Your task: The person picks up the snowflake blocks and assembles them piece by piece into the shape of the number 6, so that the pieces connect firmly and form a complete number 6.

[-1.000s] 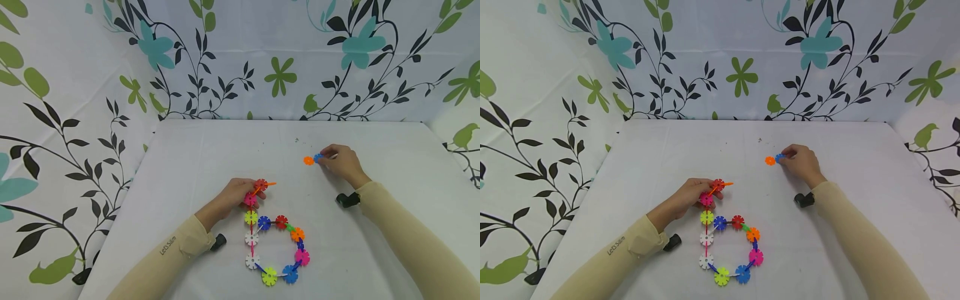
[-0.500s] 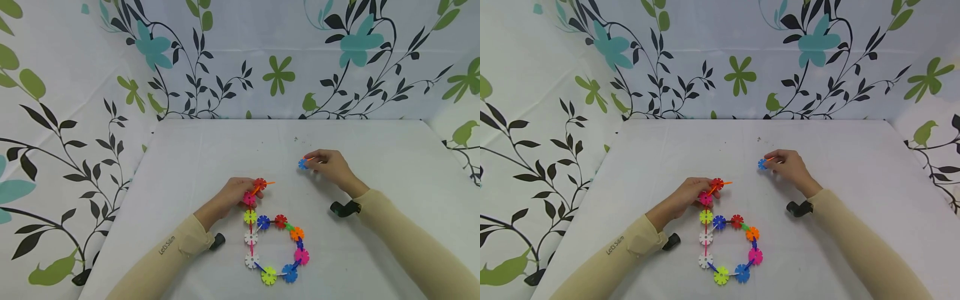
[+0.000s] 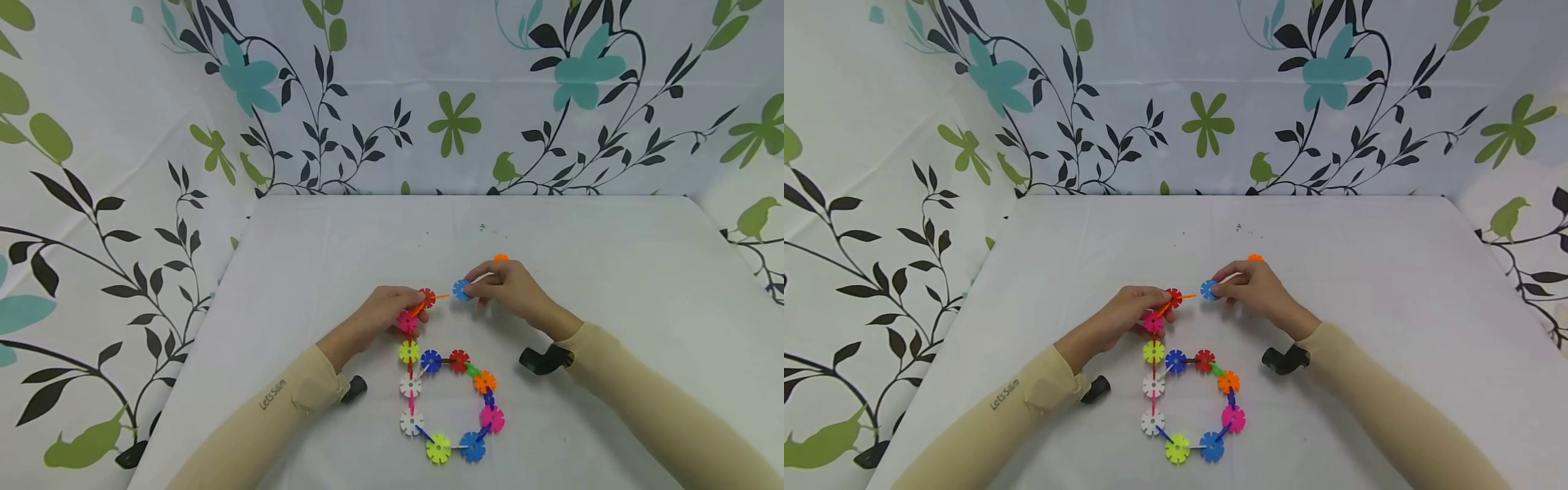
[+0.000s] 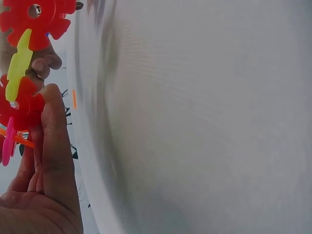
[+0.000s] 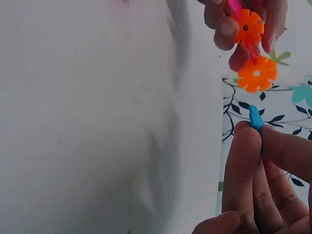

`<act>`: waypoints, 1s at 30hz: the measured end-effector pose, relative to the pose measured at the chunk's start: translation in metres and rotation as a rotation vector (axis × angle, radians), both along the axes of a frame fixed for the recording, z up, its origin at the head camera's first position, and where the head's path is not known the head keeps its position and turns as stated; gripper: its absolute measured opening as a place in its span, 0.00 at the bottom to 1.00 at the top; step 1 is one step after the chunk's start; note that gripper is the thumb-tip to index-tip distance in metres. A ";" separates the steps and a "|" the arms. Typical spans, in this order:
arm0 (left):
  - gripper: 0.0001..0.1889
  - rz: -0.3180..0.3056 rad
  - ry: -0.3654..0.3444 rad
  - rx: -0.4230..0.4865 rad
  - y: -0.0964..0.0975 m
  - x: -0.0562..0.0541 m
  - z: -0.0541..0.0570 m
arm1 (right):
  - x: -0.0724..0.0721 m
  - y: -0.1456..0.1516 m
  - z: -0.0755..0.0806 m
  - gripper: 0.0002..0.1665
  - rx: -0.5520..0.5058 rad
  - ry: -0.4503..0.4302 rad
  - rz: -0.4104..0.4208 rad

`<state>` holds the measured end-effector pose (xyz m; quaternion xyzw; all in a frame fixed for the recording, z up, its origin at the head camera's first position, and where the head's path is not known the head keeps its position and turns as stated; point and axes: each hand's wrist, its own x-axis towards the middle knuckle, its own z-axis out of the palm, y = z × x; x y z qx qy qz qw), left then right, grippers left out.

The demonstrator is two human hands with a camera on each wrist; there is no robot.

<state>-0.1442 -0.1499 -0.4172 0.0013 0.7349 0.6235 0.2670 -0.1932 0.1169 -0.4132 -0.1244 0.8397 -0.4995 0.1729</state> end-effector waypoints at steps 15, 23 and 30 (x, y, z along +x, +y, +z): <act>0.20 -0.010 -0.003 -0.021 0.003 -0.004 -0.004 | 0.007 -0.008 0.002 0.21 -0.013 -0.055 0.000; 0.24 -0.046 0.045 -0.046 0.005 -0.006 -0.004 | 0.006 -0.008 -0.002 0.22 -0.020 -0.101 -0.032; 0.24 -0.058 0.053 -0.040 0.006 -0.008 -0.006 | 0.009 -0.010 -0.003 0.23 -0.032 -0.137 -0.044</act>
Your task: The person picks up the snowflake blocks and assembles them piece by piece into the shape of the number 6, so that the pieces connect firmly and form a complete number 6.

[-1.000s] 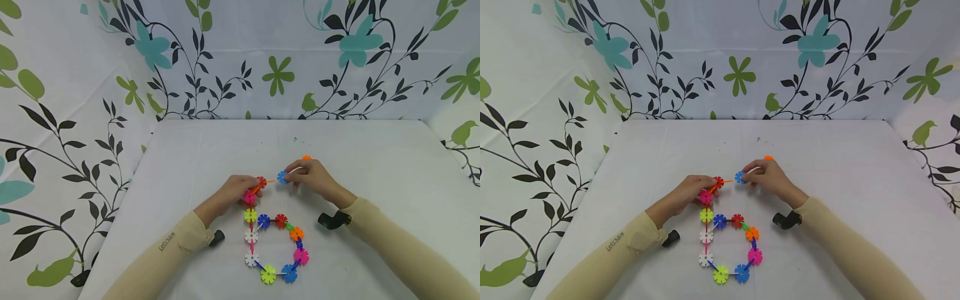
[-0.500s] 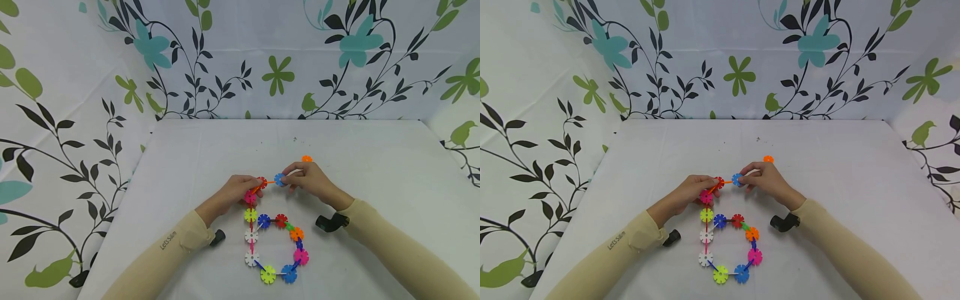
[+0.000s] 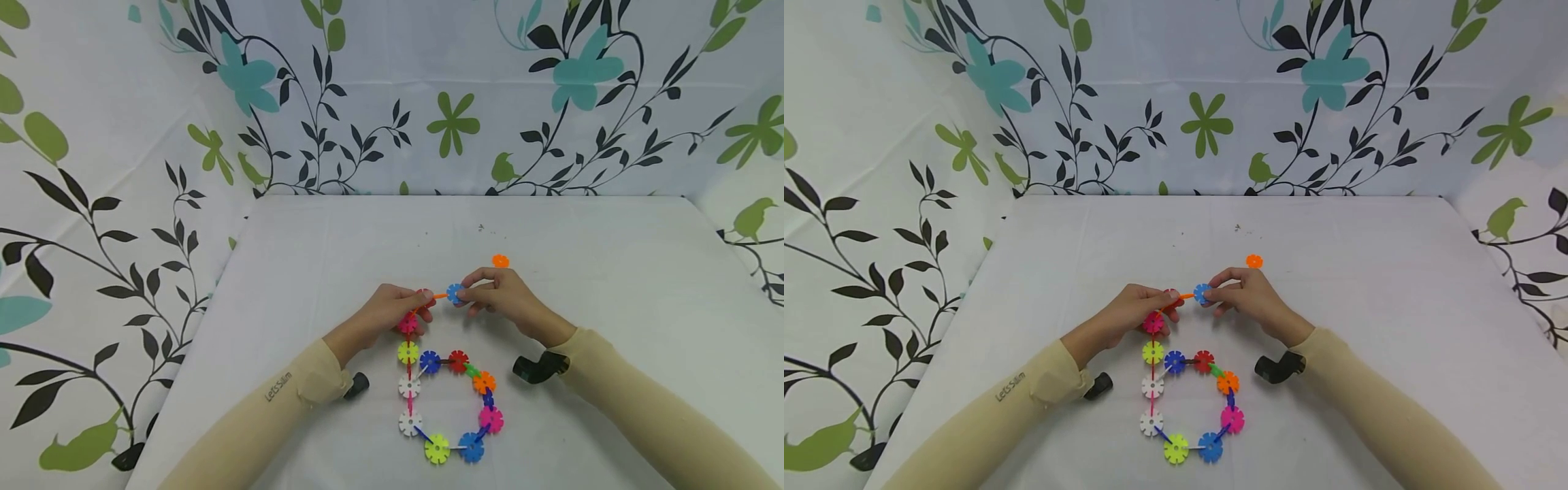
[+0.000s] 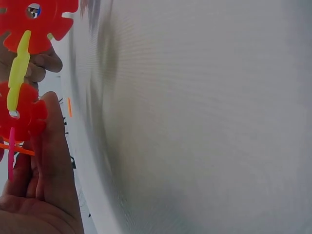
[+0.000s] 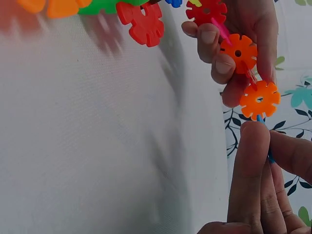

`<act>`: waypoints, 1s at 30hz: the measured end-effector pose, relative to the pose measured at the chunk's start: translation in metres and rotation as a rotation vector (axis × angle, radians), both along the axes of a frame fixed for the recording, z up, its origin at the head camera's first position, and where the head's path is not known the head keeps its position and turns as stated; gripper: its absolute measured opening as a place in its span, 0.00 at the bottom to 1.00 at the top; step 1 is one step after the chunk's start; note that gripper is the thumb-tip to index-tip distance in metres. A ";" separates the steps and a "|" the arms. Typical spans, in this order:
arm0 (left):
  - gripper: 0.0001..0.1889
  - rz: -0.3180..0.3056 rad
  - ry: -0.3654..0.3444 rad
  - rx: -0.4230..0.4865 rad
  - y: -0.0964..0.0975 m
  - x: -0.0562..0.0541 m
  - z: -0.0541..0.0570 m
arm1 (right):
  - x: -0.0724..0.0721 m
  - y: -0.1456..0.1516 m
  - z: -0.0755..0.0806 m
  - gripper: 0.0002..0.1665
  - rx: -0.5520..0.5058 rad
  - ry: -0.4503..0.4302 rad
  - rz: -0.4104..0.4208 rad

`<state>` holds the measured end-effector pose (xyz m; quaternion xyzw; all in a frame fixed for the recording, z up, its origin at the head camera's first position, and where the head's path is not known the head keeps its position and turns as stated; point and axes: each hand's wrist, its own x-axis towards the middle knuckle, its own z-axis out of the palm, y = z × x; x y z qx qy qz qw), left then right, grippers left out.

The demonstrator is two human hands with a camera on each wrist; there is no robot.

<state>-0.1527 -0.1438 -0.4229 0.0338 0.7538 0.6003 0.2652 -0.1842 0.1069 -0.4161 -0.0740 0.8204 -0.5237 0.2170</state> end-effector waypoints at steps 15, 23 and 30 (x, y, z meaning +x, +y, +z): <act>0.24 0.006 -0.052 0.031 -0.001 0.000 -0.003 | 0.001 -0.005 -0.005 0.22 -0.016 -0.001 0.008; 0.23 0.023 -0.083 0.034 0.001 -0.001 -0.003 | 0.001 -0.006 -0.007 0.17 -0.038 0.023 0.009; 0.21 0.031 -0.103 0.063 0.003 -0.004 -0.004 | 0.003 -0.007 -0.004 0.18 -0.044 0.017 0.001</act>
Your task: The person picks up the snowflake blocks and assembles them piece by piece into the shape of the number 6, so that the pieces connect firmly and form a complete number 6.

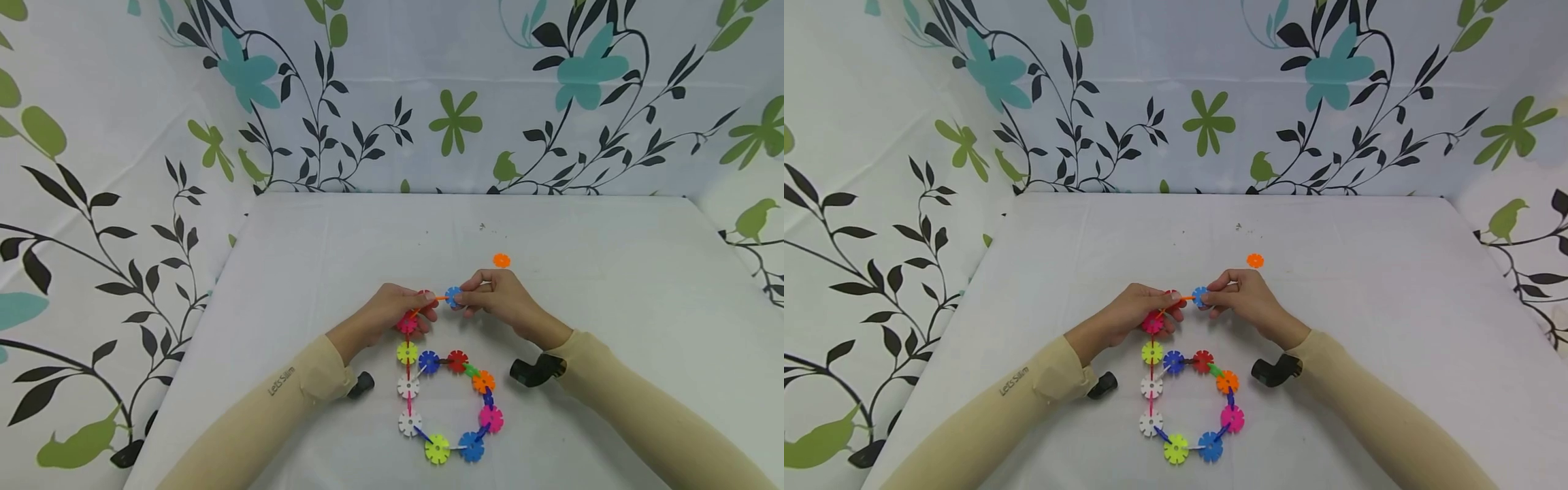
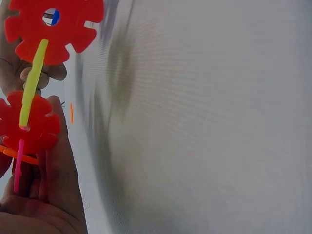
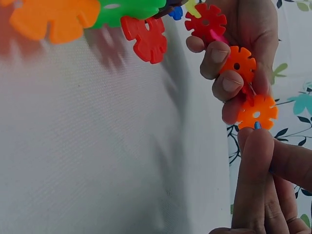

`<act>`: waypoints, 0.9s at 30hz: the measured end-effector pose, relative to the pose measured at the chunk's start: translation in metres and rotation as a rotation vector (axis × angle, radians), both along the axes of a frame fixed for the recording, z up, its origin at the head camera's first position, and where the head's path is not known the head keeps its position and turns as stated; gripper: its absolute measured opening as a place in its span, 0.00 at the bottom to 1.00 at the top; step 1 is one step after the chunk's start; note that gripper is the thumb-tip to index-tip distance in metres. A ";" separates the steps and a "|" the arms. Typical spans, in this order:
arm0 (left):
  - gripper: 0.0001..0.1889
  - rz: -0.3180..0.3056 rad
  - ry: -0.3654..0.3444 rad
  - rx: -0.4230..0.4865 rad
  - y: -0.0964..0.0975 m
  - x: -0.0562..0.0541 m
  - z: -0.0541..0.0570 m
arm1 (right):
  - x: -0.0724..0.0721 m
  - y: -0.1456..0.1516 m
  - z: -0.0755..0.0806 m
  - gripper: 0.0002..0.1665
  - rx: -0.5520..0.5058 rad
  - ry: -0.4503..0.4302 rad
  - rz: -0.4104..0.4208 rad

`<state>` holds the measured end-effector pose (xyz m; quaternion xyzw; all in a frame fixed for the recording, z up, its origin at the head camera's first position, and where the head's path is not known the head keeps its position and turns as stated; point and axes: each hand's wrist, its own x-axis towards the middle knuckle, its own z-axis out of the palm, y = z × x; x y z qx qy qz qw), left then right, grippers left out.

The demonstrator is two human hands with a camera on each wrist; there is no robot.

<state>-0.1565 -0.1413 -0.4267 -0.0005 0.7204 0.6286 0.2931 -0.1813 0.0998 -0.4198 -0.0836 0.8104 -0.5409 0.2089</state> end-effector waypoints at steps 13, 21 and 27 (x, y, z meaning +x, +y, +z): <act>0.21 0.006 -0.007 -0.001 0.002 0.001 0.002 | -0.004 -0.001 -0.006 0.16 -0.031 -0.008 0.004; 0.20 0.005 -0.016 -0.006 0.002 0.001 -0.002 | -0.004 -0.005 -0.008 0.14 -0.024 -0.018 0.006; 0.20 -0.026 -0.012 -0.019 -0.002 -0.001 -0.002 | -0.001 -0.005 -0.009 0.15 -0.017 -0.038 0.012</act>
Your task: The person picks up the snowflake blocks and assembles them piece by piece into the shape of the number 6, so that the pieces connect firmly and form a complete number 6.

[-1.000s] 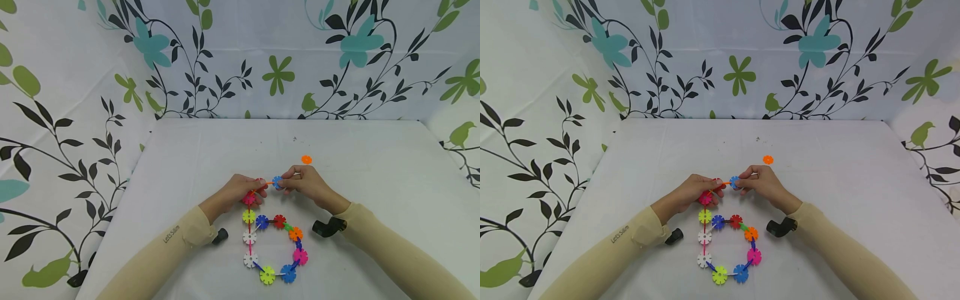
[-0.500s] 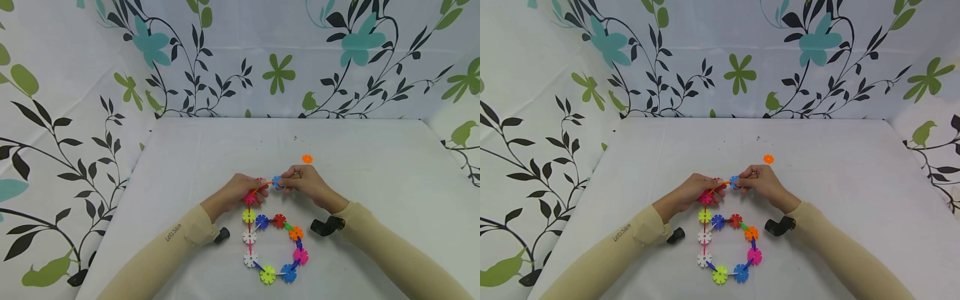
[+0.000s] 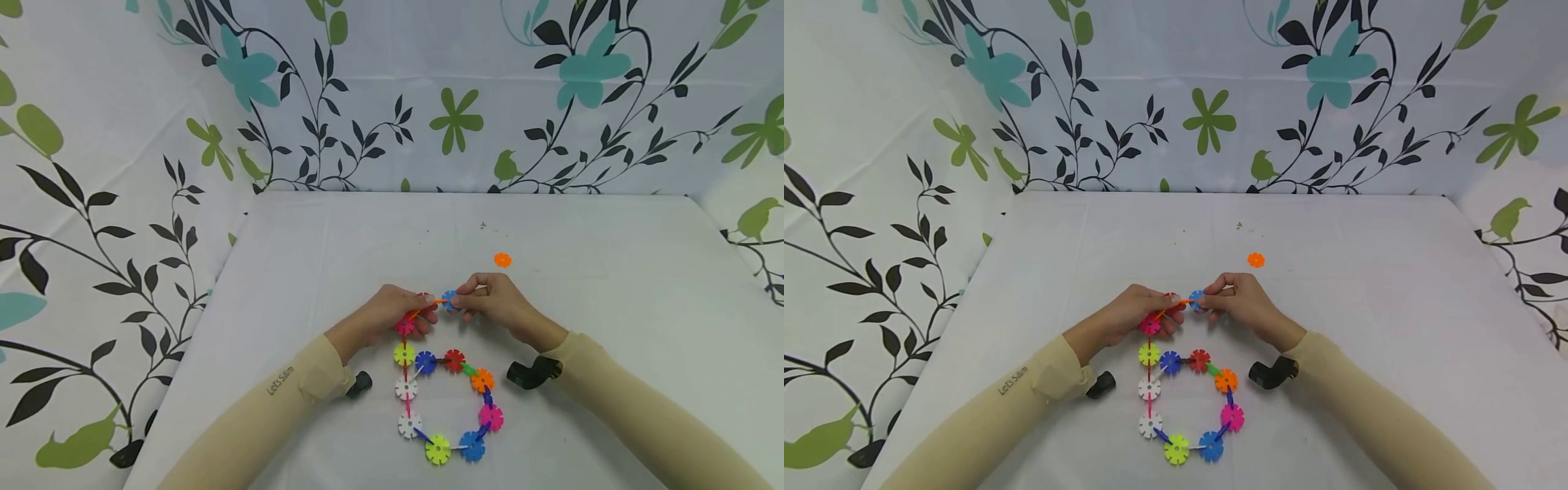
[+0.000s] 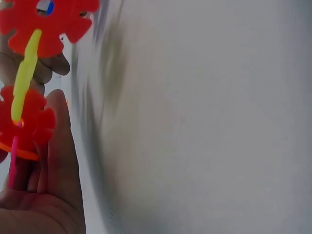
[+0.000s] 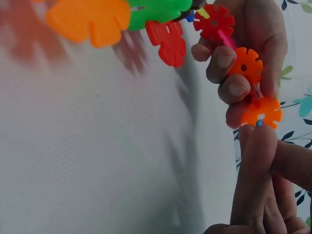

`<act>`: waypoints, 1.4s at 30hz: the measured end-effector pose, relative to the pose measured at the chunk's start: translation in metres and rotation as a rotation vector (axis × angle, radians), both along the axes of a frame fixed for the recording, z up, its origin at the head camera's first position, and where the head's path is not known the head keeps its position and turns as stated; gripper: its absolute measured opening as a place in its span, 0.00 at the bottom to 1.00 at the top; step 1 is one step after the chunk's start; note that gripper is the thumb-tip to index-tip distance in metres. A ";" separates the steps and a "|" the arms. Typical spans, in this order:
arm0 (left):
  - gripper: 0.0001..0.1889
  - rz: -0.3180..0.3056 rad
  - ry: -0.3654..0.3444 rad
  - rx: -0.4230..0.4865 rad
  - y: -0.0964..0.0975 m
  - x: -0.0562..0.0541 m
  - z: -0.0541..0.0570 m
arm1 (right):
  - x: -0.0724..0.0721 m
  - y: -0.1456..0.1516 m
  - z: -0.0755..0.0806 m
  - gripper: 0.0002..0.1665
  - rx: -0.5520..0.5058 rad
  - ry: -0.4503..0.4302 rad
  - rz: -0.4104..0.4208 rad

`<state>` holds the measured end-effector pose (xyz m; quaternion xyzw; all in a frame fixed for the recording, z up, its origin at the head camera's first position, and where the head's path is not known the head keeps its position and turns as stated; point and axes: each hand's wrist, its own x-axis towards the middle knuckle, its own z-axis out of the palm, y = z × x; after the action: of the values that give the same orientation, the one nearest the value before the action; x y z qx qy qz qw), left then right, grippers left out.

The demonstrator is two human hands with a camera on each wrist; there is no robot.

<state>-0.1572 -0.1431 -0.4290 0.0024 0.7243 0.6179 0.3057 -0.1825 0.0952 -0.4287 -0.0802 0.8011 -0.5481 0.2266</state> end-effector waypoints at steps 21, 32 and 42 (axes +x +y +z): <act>0.19 -0.021 0.061 -0.057 0.011 -0.016 -0.002 | 0.003 0.008 -0.003 0.19 -0.001 0.079 0.035; 0.15 0.020 0.035 -0.033 0.014 -0.019 -0.002 | -0.026 0.038 0.009 0.18 0.236 0.398 -0.104; 0.17 -0.004 0.028 -0.045 0.015 -0.020 -0.001 | -0.055 0.063 0.033 0.27 0.304 0.530 -0.272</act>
<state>-0.1775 -0.1281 -0.4298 0.0058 0.7422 0.6009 0.2967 -0.2374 0.1577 -0.3953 -0.0774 0.9081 -0.4077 -0.0554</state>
